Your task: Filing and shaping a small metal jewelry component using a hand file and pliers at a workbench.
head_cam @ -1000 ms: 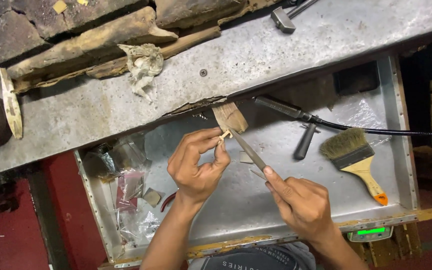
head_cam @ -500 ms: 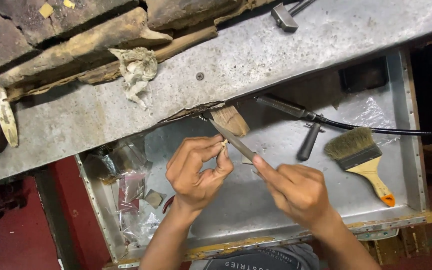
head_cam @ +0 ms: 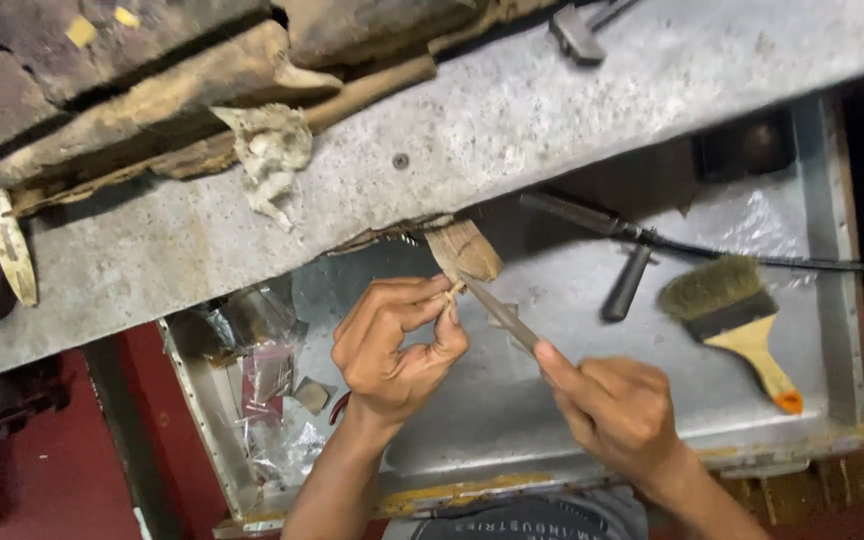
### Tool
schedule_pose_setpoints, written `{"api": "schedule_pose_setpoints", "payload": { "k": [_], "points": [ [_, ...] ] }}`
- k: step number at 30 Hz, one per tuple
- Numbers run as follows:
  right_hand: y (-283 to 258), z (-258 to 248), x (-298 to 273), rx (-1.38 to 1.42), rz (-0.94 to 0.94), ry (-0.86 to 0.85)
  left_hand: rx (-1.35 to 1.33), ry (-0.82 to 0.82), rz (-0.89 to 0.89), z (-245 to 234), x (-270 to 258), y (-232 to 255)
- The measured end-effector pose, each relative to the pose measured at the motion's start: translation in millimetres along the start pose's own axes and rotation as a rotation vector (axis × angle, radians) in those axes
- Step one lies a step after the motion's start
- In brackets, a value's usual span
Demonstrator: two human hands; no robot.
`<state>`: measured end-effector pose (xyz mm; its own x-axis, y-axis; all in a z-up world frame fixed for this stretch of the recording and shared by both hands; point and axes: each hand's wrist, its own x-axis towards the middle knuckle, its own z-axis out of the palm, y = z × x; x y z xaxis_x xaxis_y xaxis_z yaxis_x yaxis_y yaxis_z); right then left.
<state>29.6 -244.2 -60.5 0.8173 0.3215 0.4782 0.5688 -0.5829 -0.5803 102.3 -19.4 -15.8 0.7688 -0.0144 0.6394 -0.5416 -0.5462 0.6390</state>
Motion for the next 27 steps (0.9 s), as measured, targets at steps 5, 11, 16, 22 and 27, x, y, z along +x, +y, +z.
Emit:
{"api": "schedule_pose_setpoints", "payload": {
  "k": [5, 11, 16, 22, 27],
  "points": [
    [-7, 15, 44, 0.015, -0.048, 0.009, 0.06, -0.017, 0.013, -4, -5, 0],
    [-4, 2, 16, -0.01, -0.005, -0.021, 0.018, -0.004, -0.017, -2, -6, -2],
    [-14, 17, 63, 0.113, -0.035, 0.126, -0.096, 0.11, 0.033, 2, -2, -8],
    [-11, -1, 34, -0.014, -0.015, 0.051, -0.096, 0.117, 0.021, 5, -2, -6],
    [-17, 10, 73, 0.043, -0.094, 0.109, -0.07, 0.104, 0.047, 2, -4, -9]
  ]
}}
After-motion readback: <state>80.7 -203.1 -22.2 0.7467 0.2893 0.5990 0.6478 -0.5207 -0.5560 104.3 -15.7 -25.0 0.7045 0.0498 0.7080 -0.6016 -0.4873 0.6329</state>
